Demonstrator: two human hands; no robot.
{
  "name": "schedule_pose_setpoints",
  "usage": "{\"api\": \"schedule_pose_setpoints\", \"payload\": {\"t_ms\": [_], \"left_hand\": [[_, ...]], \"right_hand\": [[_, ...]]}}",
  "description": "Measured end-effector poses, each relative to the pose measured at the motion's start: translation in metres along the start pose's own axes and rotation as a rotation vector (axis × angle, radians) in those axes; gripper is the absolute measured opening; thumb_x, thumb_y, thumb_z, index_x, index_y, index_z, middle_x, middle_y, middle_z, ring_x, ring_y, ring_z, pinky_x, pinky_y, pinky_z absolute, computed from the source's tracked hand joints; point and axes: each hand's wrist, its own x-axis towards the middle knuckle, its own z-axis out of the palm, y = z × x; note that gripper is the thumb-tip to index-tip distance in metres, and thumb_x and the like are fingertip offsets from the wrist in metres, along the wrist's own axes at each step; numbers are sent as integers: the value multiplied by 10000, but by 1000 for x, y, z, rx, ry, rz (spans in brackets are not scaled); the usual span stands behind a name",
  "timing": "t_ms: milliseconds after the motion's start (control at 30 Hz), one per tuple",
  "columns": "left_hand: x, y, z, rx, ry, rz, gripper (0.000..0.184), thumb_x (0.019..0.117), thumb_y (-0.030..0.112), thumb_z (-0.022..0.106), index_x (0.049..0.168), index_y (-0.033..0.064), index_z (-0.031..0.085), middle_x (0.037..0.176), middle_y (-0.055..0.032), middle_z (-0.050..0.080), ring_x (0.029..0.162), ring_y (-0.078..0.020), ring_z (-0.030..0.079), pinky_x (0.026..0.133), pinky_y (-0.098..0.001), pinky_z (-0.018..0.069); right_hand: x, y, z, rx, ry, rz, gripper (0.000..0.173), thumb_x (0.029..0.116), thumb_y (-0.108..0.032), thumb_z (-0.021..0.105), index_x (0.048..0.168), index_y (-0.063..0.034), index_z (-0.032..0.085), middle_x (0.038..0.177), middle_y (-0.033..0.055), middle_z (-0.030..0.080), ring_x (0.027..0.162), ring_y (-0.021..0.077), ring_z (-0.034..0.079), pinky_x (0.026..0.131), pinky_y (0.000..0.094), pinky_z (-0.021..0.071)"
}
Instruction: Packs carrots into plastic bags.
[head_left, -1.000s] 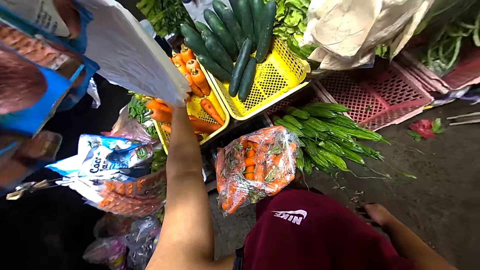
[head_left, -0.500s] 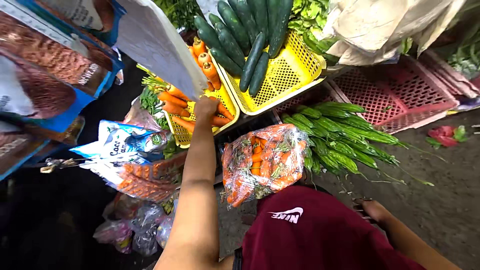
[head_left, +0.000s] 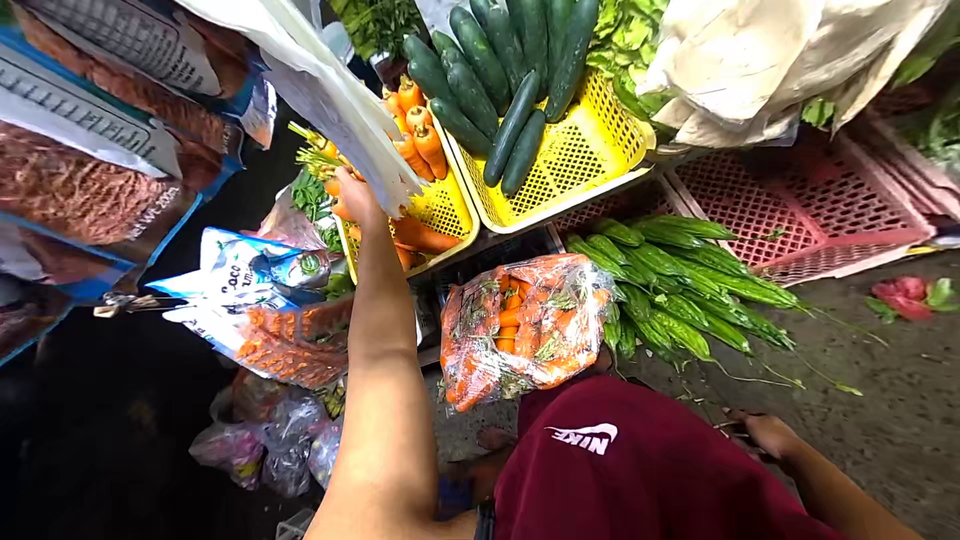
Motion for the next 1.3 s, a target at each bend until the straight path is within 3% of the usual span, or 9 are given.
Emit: {"api": "schedule_pose_setpoints", "payload": {"t_ms": [33,133,200,367,467,767,1000,1133,1300], "left_hand": [[3,11,-14,11,-158,-58,530,961,361,691,1433,168,543,1386,-136,618,1258,-291,626,1021,-525,534],[19,-12,25,-17,-26,15,648,905,541,728,1385,144,549,1308,-139,650,1226,-289,639,998,-518,543],[13,-14,12,-38,-64,-5,667,893,417,761,1436,122,508,1322,-161,645,1238,-307,630,1016,-530,527],[-45,-7,-73,186,-540,57,582,953,485,645,1162,-58,670,1168,-304,671,1139,-474,639,944,-714,481],[-78,-7,-68,363,-729,61,733,966,661,546,1192,-24,678,1190,-297,674,1160,-475,642,936,-721,489],[-71,-26,-70,-369,-576,21,507,868,240,780,1313,93,588,1142,-217,690,1053,-378,678,898,-615,548],[-14,-23,-110,-69,-113,124,551,893,286,701,1401,127,555,1318,-197,611,1219,-356,611,988,-560,513],[-7,-23,-87,1,-169,97,532,940,321,668,1433,158,553,1376,-205,596,1250,-379,608,996,-583,516],[-36,16,-139,65,-376,47,542,1001,248,658,1492,87,494,1532,-246,434,1340,-402,529,1071,-544,468]], "right_hand": [[1,2,0,2,7,6,462,1096,-412,482,1319,-28,608,1146,171,693,887,254,668,749,466,538],[-7,3,-2,15,20,18,473,1092,-422,488,1329,-31,609,1182,172,697,958,283,681,806,507,542],[-13,3,0,9,33,16,457,1094,-407,486,1321,-34,621,1193,177,699,975,299,683,817,521,538],[-16,3,13,-34,12,12,459,1106,-399,461,1332,-30,615,1213,184,689,988,290,680,838,505,532],[-16,-2,21,-97,-6,8,451,1111,-387,448,1335,-33,617,1192,191,689,959,286,679,824,497,536],[-41,-36,33,17,34,-24,450,1103,-389,470,1360,-39,585,1208,187,677,935,284,668,775,487,538],[-47,6,47,19,67,32,453,1103,-379,476,1350,-20,601,1224,198,686,1022,308,684,849,513,540],[-44,19,53,64,50,65,443,1103,-376,477,1386,-50,581,1267,189,676,1059,326,682,866,539,535],[-44,17,56,84,54,55,449,1106,-381,469,1361,-30,585,1230,190,677,975,300,675,798,510,534]]}}
